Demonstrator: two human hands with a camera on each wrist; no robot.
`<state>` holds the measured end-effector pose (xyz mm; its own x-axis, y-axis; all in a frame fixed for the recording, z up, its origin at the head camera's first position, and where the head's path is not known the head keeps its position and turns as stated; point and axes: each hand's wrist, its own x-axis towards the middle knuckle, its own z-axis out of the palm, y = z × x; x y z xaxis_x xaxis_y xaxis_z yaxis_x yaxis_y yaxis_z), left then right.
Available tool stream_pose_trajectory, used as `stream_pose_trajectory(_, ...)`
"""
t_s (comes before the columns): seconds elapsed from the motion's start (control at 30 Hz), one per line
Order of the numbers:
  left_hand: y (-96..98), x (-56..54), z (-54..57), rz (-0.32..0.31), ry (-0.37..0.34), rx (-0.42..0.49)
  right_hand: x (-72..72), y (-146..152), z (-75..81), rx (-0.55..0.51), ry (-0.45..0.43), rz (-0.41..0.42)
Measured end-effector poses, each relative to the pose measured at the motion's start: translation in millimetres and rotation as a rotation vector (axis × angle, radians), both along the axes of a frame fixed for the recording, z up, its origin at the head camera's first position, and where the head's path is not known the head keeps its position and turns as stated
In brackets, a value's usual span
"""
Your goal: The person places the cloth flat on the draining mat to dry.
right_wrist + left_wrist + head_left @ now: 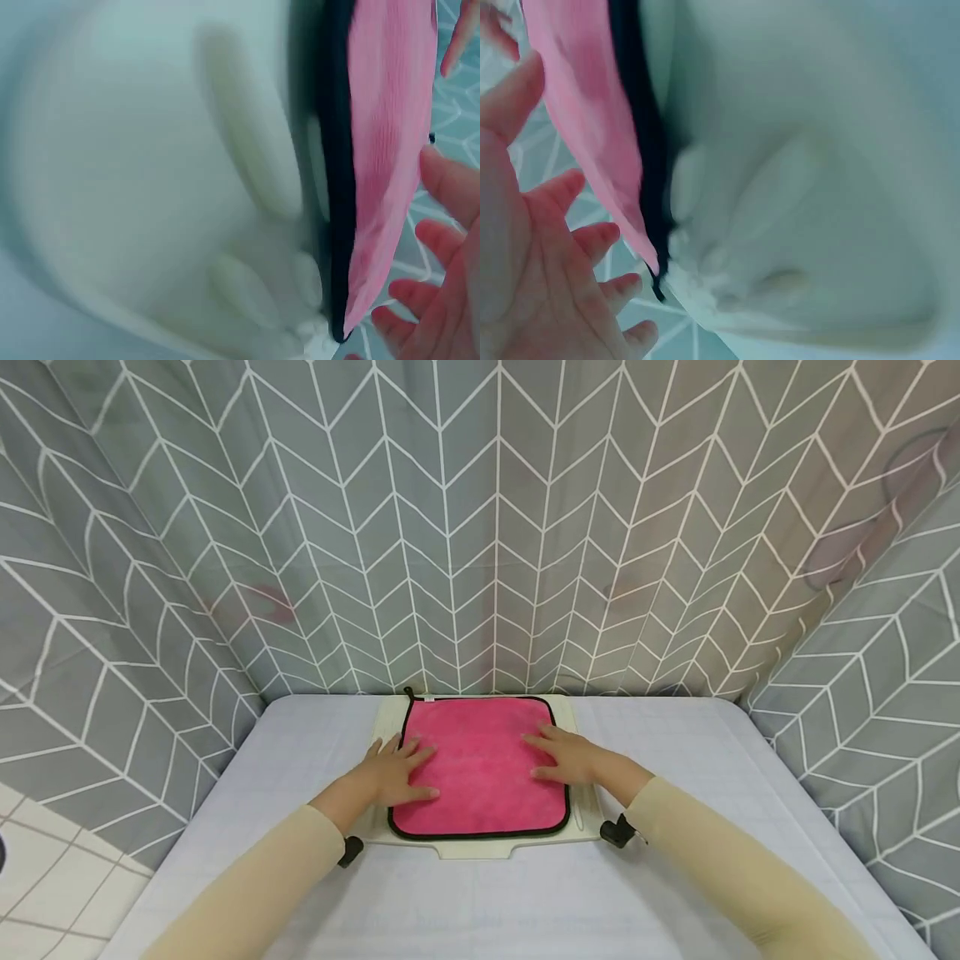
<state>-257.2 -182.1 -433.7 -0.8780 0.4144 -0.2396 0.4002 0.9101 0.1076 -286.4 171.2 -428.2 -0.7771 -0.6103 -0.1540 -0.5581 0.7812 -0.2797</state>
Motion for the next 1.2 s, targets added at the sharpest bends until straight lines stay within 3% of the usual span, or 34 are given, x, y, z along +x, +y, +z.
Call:
stream_pose_trajectory(0.1, 1.0, 13.4, 1.8, -0.036, -0.030, 0.000, 11.0, -1.5, -1.3, 0.015, -0.027, 0.070)
stream_pose_trajectory(0.23, -2.0, 22.6, 2.5, -0.050, -0.033, -0.022, 22.5, -0.7, -4.3, 0.059, -0.041, 0.132)
stream_pose_trajectory(0.5, -18.4, 28.9, -1.1, -0.062, -0.037, 0.002, 34.6, 9.3, -9.2, 0.089, -0.029, 0.123)
stream_pose_trajectory(0.77, -29.0, 31.9, -3.3, -0.085, 0.006, 0.028, 43.6, 17.3, -9.4, 0.103, -0.027, 0.106)
stream_pose_trajectory(1.2, -52.0, 38.6, -9.6, -0.054, 0.016, 0.064, 55.0, 38.3, -3.9, 0.075, 0.012, 0.079)
